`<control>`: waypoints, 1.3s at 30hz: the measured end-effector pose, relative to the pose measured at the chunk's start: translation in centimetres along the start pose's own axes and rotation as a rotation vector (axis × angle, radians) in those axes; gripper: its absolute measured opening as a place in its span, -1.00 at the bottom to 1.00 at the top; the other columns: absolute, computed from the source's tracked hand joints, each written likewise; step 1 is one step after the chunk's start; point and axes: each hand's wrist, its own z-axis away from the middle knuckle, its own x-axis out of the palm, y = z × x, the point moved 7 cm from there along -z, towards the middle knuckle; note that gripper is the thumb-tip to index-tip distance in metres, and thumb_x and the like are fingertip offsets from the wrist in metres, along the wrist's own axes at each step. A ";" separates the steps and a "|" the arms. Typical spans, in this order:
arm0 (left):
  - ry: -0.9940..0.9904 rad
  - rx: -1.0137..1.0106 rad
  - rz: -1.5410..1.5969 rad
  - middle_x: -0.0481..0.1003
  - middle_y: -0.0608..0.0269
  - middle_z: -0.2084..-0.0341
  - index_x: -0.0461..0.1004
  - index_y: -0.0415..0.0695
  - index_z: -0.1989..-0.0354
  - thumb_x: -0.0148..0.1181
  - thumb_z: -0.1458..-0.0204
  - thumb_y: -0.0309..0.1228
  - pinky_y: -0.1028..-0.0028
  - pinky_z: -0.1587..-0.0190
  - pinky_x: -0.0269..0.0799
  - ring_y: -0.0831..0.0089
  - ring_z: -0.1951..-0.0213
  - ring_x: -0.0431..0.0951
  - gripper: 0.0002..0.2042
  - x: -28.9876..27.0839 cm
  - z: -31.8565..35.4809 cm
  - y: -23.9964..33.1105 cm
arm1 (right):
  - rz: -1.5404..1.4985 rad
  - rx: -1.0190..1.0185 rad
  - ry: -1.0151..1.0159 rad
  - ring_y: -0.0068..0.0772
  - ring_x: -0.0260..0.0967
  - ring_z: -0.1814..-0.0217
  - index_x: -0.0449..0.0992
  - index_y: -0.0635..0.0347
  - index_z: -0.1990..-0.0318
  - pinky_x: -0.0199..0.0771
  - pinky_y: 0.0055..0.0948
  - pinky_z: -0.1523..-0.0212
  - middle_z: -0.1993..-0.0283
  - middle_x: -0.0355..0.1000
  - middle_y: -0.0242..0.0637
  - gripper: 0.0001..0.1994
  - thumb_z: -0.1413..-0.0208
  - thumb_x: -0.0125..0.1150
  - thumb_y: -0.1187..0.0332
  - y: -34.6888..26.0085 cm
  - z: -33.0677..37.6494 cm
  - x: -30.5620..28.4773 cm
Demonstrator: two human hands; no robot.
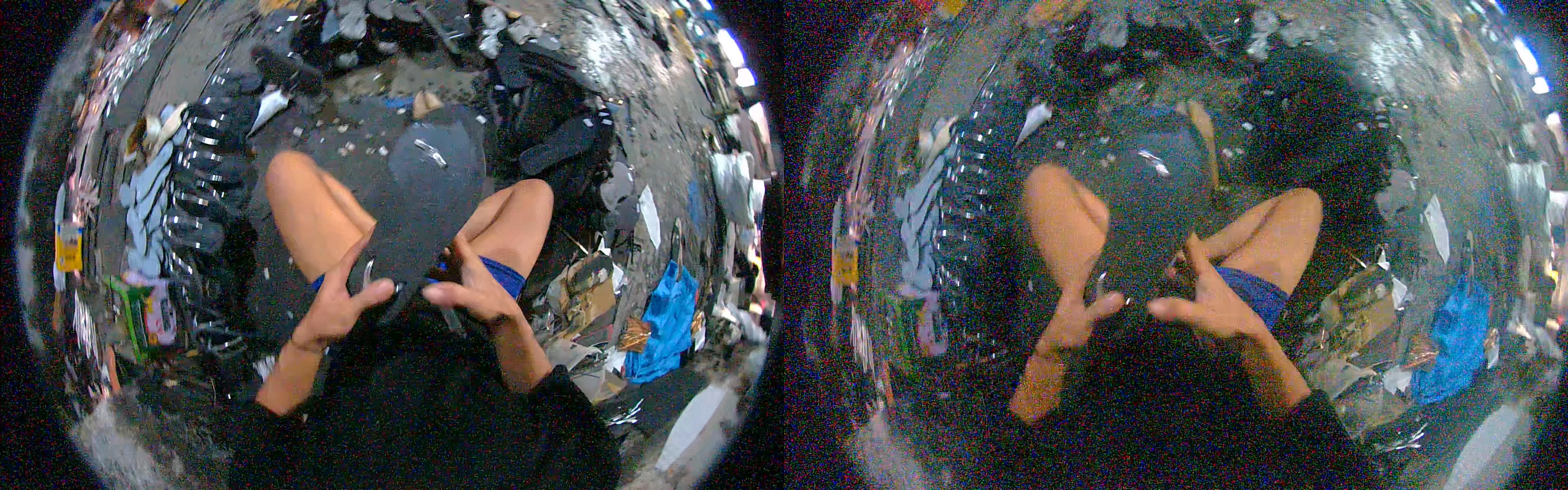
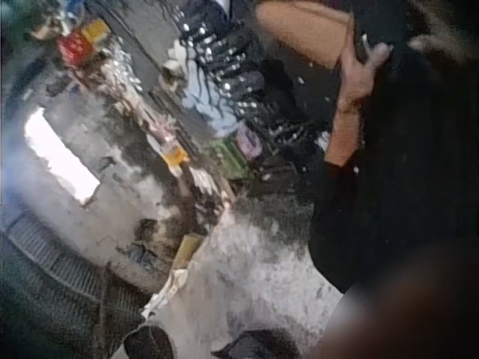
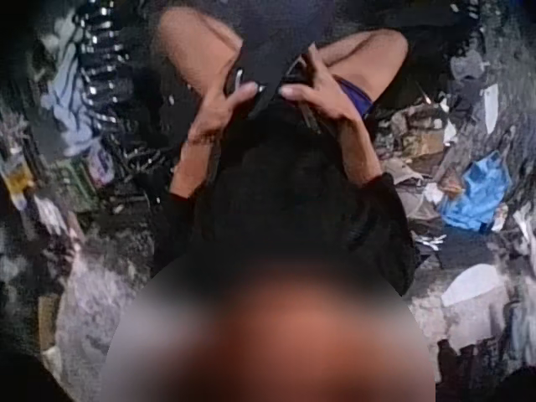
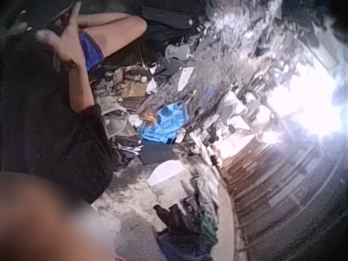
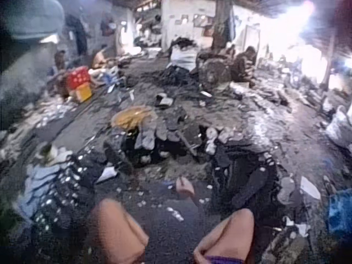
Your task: The person sits on the floor and repeatedly presses the straps of black flip-flops onto a wooden shoe last. They handle multiple sandals one at a time, turning them over and applying pressure to the strap area.
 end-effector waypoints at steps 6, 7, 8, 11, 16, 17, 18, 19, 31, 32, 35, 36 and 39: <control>0.088 0.050 0.008 0.31 0.03 -0.24 0.09 -0.36 -0.39 0.17 -0.02 -0.55 0.38 -0.33 0.16 0.34 -0.26 0.30 -0.30 0.1 -0.5 -3.1 | 0.093 0.064 0.067 -0.31 0.15 -0.30 0.02 0.30 -0.36 0.10 -0.33 -0.37 -0.20 0.25 -0.16 -0.02 0.22 0.54 0.39 8.0 -2.5 2.2; 0.089 0.091 -0.018 0.32 0.03 -0.23 0.10 -0.36 -0.38 0.18 -0.02 -0.54 0.38 -0.33 0.16 0.34 -0.26 0.30 -0.30 0.4 -0.6 -3.7 | 0.156 0.073 0.078 -0.33 0.15 -0.29 0.02 0.31 -0.35 0.10 -0.34 -0.37 -0.19 0.25 -0.16 -0.03 0.23 0.54 0.39 8.7 -2.7 2.3; 0.108 0.104 -0.042 0.33 0.03 -0.23 0.10 -0.36 -0.38 0.18 -0.02 -0.54 0.38 -0.33 0.16 0.34 -0.26 0.31 -0.31 0.4 -0.8 -4.4 | 0.219 0.079 0.089 -0.34 0.15 -0.28 0.02 0.31 -0.35 0.10 -0.34 -0.37 -0.18 0.25 -0.16 -0.03 0.23 0.53 0.39 9.1 -2.7 2.3; 0.110 0.115 -0.024 0.35 0.02 -0.21 0.13 -0.36 -0.36 0.23 -0.04 -0.49 0.34 -0.34 0.15 0.32 -0.26 0.31 -0.32 -0.2 -0.7 -4.8 | 0.320 0.139 0.093 -0.28 0.15 -0.33 -0.02 0.37 -0.36 0.14 -0.30 -0.36 -0.25 0.22 -0.09 0.00 0.23 0.53 0.36 7.9 -2.7 1.7; -0.022 0.203 0.093 0.21 0.08 -0.33 0.02 -0.37 -0.41 0.39 -0.03 -0.22 0.30 -0.36 0.12 0.28 -0.32 0.25 -0.12 -1.0 0.0 0.0 | 0.316 -0.038 0.106 -0.08 0.00 -0.50 -0.23 0.33 -0.46 -0.01 -0.19 -0.47 -0.40 0.12 0.10 0.15 0.08 0.54 0.10 -1.1 -0.7 1.2; -0.089 0.382 0.115 0.19 0.12 -0.35 0.00 -0.36 -0.42 0.37 -0.05 -0.11 0.32 -0.35 0.13 0.29 -0.33 0.24 -0.09 -0.9 -0.1 2.0 | 0.289 -0.156 0.181 -0.09 0.01 -0.50 -0.18 0.32 -0.46 -0.01 -0.19 -0.47 -0.40 0.13 0.07 0.08 0.03 0.51 0.12 -3.3 -0.4 0.8; -0.068 0.343 0.252 0.19 0.16 -0.36 0.00 -0.33 -0.43 0.28 -0.06 0.00 0.33 -0.35 0.13 0.30 -0.32 0.24 -0.09 -1.4 -1.3 2.3 | 0.209 -0.123 0.167 -0.10 0.03 -0.49 -0.14 0.33 -0.45 0.00 -0.20 -0.46 -0.39 0.14 0.06 0.02 -0.01 0.48 0.15 -4.0 -0.4 1.0; -0.082 0.388 0.388 0.18 0.19 -0.37 -0.01 -0.31 -0.43 0.18 -0.08 0.10 0.33 -0.35 0.13 0.30 -0.32 0.24 -0.08 -1.9 -3.0 2.9 | 0.131 -0.093 0.152 -0.10 0.04 -0.48 -0.11 0.33 -0.44 0.01 -0.21 -0.46 -0.39 0.15 0.04 -0.03 -0.05 0.45 0.19 -4.4 -0.7 1.3; 0.244 0.402 0.928 0.55 0.07 0.14 0.51 -0.24 0.11 -0.05 -0.20 0.23 0.24 0.00 0.50 0.26 0.06 0.54 -0.35 -10.8 -12.8 8.8 | 0.286 0.083 0.214 -0.19 0.32 -0.25 0.21 0.36 -0.31 0.28 -0.25 -0.27 -0.16 0.40 -0.06 -0.40 -0.19 0.26 0.29 3.4 -4.2 -4.1; 0.216 0.452 1.039 0.54 -0.04 0.09 0.47 -0.28 -0.03 -0.15 -0.16 0.33 0.17 0.02 0.57 0.15 0.02 0.55 -0.21 -10.9 -12.5 8.9 | 0.380 0.064 0.274 -0.20 0.34 -0.23 0.23 0.35 -0.30 0.31 -0.26 -0.25 -0.15 0.41 -0.07 -0.41 -0.20 0.26 0.29 3.9 -5.0 -4.8; -0.184 0.362 1.301 0.30 -0.30 -0.20 0.15 -0.38 -0.33 -0.11 -0.20 0.22 0.09 -0.09 0.53 -0.12 -0.08 0.48 -0.16 -7.4 -12.3 6.9 | 0.785 -0.042 0.455 -0.24 0.38 -0.20 0.28 0.35 -0.25 0.38 -0.33 -0.19 -0.13 0.44 -0.06 -0.47 -0.19 0.24 0.31 3.6 -8.0 -5.2; -0.364 0.280 1.489 0.19 -0.30 -0.27 0.12 -0.33 -0.35 -0.03 -0.20 0.15 -0.03 -0.09 0.51 -0.20 -0.10 0.44 -0.20 -5.8 -11.9 5.8 | 0.977 -0.224 0.447 -0.21 0.42 -0.18 0.29 0.35 -0.24 0.42 -0.34 -0.16 -0.13 0.45 -0.02 -0.48 -0.18 0.24 0.34 1.9 -9.5 -4.3; -0.603 0.236 1.567 0.21 -0.35 -0.26 0.05 -0.26 -0.40 -0.03 -0.21 0.13 -0.02 -0.06 0.54 -0.21 -0.10 0.45 -0.22 -1.2 -11.1 2.7 | 0.158 -0.337 0.241 -0.23 0.47 -0.14 0.33 0.30 -0.22 0.44 -0.20 -0.17 -0.07 0.49 -0.06 -0.58 -0.23 0.16 0.45 -1.0 -12.2 -4.8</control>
